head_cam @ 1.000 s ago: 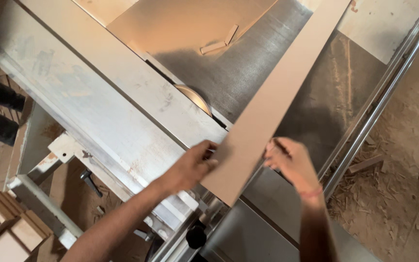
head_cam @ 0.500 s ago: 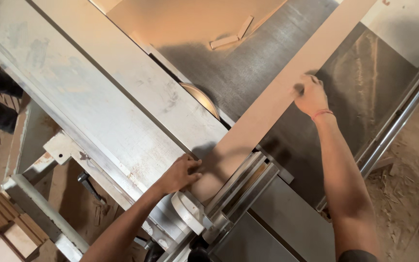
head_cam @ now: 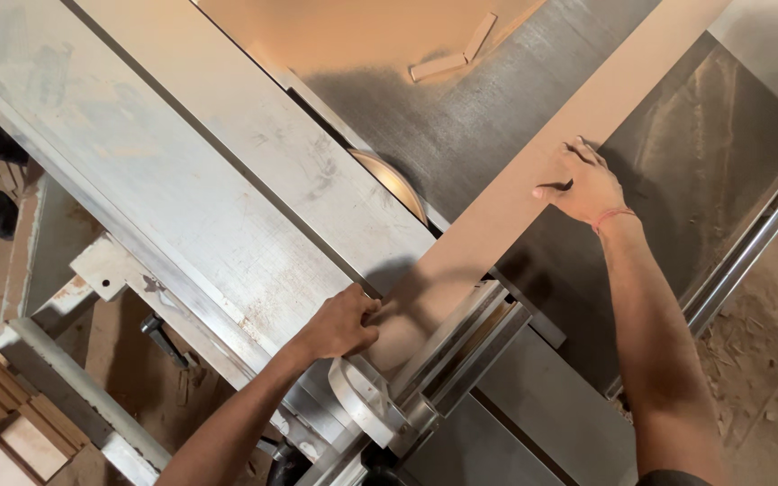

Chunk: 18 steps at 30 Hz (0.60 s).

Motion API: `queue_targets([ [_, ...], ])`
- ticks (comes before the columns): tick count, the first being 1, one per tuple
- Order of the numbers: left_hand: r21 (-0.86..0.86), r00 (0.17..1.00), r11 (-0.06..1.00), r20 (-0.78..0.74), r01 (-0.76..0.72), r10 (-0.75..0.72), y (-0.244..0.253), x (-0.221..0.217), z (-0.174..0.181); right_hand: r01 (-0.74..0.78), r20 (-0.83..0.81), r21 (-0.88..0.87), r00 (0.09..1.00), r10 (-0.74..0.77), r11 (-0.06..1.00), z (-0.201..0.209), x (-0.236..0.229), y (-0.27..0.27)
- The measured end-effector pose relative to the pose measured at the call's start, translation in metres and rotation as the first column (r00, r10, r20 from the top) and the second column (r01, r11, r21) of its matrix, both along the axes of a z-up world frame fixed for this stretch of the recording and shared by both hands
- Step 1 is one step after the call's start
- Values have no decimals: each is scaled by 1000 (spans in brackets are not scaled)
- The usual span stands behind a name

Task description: The person repeatedly feeds rectangular wooden boards through a table saw, using a push block to guide each piece and then stacking the cut boards on the left side of the machine.

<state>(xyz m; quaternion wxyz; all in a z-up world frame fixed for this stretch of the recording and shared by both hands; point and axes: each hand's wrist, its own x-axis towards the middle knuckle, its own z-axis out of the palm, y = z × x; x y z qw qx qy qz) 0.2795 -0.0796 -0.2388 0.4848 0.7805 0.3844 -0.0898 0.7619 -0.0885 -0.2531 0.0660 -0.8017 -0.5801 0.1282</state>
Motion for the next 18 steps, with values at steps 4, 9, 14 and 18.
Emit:
queue_targets([
  [4,27,998,998,-10,54,-54,-1,1,4,9,25,-38,1000,-8,999,-1,0,0],
  [9,-112,984,989,-144,94,-110,2,8,14,-6,72,-39,997,9,999,-6,2,-2],
  [14,-49,994,996,-77,74,-78,8,11,20,4,91,-52,996,1,999,-3,2,2],
  [18,-91,995,995,-93,37,-45,1,8,15,23,89,-88,996,-15,996,-2,-1,-1],
])
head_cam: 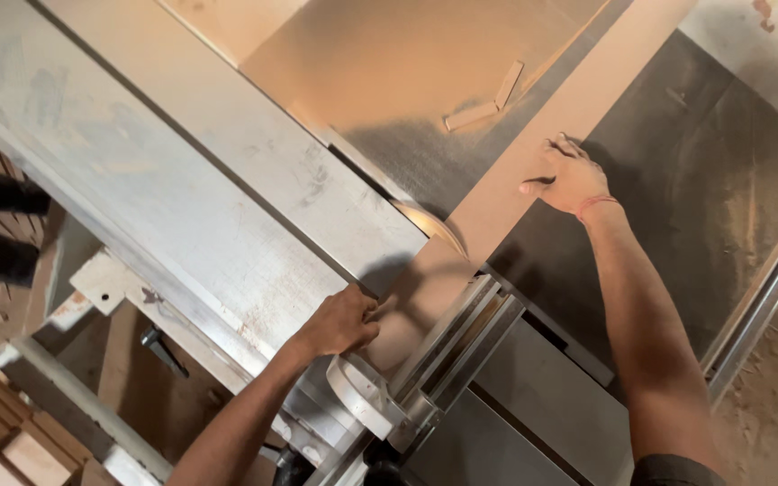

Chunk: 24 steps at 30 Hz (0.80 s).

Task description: The person repeatedly feeds rectangular wooden boards through a table saw, using a push block to guide each piece and then stacking the cut boards on the left side of the machine.

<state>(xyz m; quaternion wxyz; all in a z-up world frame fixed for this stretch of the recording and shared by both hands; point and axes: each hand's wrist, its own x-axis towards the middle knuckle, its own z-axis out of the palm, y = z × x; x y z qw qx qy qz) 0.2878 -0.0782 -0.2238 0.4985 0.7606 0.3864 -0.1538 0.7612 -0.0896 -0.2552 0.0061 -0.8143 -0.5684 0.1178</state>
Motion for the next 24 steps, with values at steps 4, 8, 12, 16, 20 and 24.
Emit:
queue_targets([
  [4,106,999,994,16,39,-41,-3,2,-5,34,8,-30,999,-34,999,3,3,2],
  [8,98,1000,995,27,-7,4,-9,1,-16,4,10,37,1000,-5,999,-5,10,1],
  [12,109,998,993,56,-41,35,-8,-3,-32,5,-9,110,1000,-4,994,-1,31,3],
  [16,143,982,978,127,-155,137,-11,-2,-44,232,37,-36,972,-231,972,12,49,-12],
  [20,39,942,950,152,-310,301,-13,-3,-43,484,122,-101,873,-472,869,11,51,-32],
  [24,-29,930,962,248,-272,270,-13,-2,-31,519,120,18,847,-517,854,-3,56,-44],
])
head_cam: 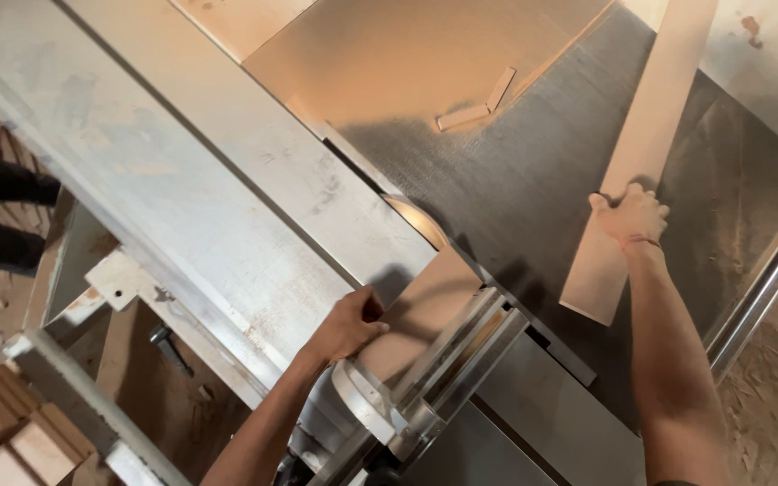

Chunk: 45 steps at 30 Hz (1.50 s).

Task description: The person repeatedly feeds rectangular wooden boards through a table saw, using a push block to guide each piece and then stacking the cut boards on the left side of the machine.

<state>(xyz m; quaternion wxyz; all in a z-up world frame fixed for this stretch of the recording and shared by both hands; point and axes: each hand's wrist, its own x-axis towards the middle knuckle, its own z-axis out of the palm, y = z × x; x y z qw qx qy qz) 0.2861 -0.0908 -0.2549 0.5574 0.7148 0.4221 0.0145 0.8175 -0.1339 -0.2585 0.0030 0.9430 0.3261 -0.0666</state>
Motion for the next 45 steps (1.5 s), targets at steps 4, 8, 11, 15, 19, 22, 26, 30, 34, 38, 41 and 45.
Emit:
queue_targets([
  [4,-107,965,994,261,-3,31,3,-14,29,-117,19,164,993,116,980,-7,3,8],
  [8,-69,886,949,341,-308,313,10,-49,49,-169,-137,424,959,248,890,7,25,-8],
  [11,-112,712,775,334,-621,618,12,-83,42,-316,87,433,947,311,844,14,44,-25],
  [15,-145,415,465,278,-873,866,37,-118,13,60,-340,454,934,111,889,12,39,-45],
  [19,581,552,358,194,-731,811,52,-118,6,335,-654,482,752,78,809,16,0,-44],
  [22,583,606,368,284,-724,743,38,-71,25,504,-831,465,531,163,728,32,-45,-39],
  [26,-212,899,941,298,-264,320,12,-1,70,420,-877,452,371,306,787,67,-118,-45],
  [30,-286,974,955,183,-75,132,9,13,91,196,-800,441,528,285,876,105,-140,-37],
  [34,-150,998,988,38,-40,46,8,7,64,-74,-359,626,857,371,776,107,-113,-6],
  [38,36,997,999,66,37,-40,6,-1,21,-280,-131,594,891,434,754,63,-81,32],
  [41,293,995,951,-13,97,-98,5,-8,2,-588,108,432,786,608,684,31,-63,43],
  [45,92,979,978,-86,190,-182,10,-10,0,-520,-173,260,804,569,814,6,-57,35],
])
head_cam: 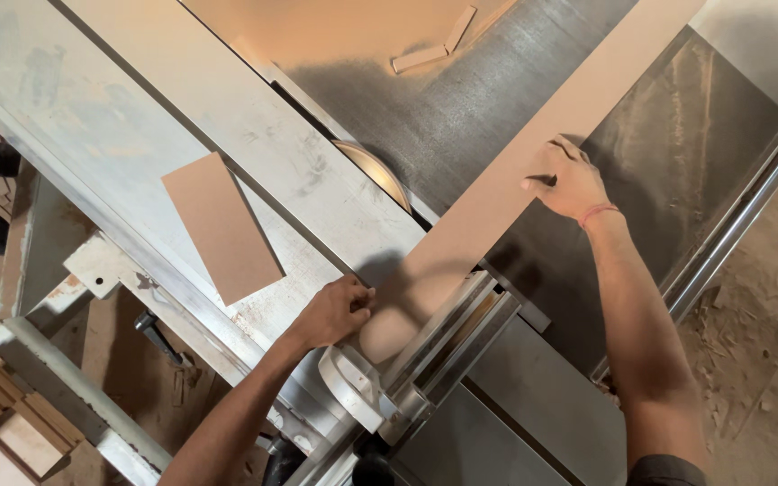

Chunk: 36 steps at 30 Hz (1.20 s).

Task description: The person repeatedly feeds rectangular wooden boards through a table saw, using a push block to guide each piece and then stacking the cut boards on the left side of the machine.

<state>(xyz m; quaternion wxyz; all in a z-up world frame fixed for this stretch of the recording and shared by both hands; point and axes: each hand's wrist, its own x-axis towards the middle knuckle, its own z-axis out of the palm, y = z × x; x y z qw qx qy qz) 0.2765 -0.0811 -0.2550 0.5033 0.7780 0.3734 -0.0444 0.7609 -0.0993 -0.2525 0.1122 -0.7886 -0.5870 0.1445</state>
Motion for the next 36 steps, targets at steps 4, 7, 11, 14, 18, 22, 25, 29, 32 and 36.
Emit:
queue_targets([
  [4,-49,997,998,-65,48,-51,4,5,10,-58,69,-25,996,59,998,-2,-1,-4],
  [7,3,993,996,-74,92,-92,2,9,20,-64,102,-73,992,71,995,0,0,-5],
  [11,42,975,991,-189,127,-116,-1,15,29,-84,136,-95,986,97,992,-1,2,-5],
  [14,61,974,991,-203,118,-104,-5,16,33,-82,174,-127,979,103,988,-2,1,-9],
  [18,82,969,990,-231,114,-92,-5,19,38,-70,204,-144,974,98,987,3,-2,-8],
  [22,79,969,991,-231,112,-91,-7,19,40,-40,203,-195,976,80,980,4,-3,-7],
  [25,68,974,994,-215,85,-69,-9,19,40,-55,196,-153,977,85,987,-4,4,-9],
  [29,94,974,993,-223,69,-46,-12,20,38,-98,209,-88,971,115,991,-14,16,-6],
  [32,36,979,999,-205,-1,8,-12,16,32,-111,257,-53,959,121,992,-11,24,-4],
  [36,85,988,996,-149,-37,49,-14,12,12,45,232,-151,973,-9,987,14,38,-19],
])
